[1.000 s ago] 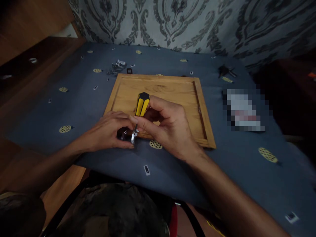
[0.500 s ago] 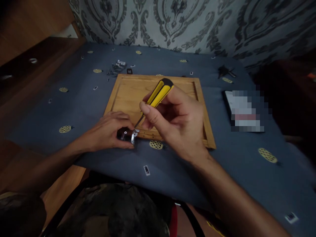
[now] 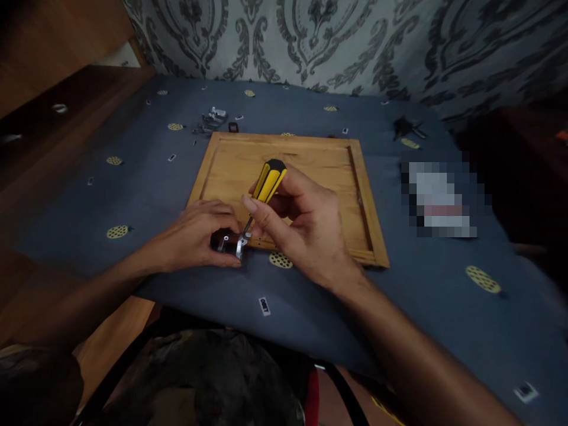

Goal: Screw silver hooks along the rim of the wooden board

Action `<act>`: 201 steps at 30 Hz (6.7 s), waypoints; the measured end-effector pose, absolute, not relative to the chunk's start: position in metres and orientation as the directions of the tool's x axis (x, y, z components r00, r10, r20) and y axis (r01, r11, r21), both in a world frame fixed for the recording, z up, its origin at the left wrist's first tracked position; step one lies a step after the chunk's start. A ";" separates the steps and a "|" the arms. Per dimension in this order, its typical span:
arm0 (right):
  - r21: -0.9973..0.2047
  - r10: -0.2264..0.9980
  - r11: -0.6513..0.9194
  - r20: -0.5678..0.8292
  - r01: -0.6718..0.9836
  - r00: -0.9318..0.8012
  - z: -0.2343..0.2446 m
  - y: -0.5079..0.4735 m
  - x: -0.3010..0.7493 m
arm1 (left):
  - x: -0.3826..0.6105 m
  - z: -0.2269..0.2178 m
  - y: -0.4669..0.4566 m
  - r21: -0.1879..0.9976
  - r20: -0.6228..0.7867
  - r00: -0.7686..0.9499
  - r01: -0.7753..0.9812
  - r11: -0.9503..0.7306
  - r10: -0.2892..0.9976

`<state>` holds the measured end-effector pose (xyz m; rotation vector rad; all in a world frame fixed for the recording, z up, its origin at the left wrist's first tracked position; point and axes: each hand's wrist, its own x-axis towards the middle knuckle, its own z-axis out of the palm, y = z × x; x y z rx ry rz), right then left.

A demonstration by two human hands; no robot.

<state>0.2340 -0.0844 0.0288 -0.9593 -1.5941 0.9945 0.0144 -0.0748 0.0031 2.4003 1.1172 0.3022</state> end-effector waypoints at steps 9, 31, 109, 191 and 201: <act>-0.922 0.915 0.368 0.335 0.123 -0.225 0.029 -0.083 0.237 | 0.015 0.003 -0.075 0.515 -0.013 0.635 0.667 -0.539 0.773; -0.939 0.905 0.325 0.275 0.114 -0.324 0.033 -0.079 0.246 | 0.014 0.002 -0.075 0.500 0.008 0.642 0.662 -0.559 0.767; -0.849 0.877 0.481 0.469 0.220 -0.107 0.022 -0.086 0.235 | 0.014 0.003 -0.076 0.503 0.003 0.636 0.666 -0.551 0.772; -0.835 0.832 0.520 0.448 0.179 -0.329 0.035 -0.083 0.248 | 0.015 0.003 -0.075 0.493 0.008 0.647 0.661 -0.566 0.762; -0.735 0.773 0.634 0.614 0.240 -0.161 0.028 -0.087 0.236 | 0.013 0.003 -0.076 0.506 0.001 0.639 0.663 -0.552 0.769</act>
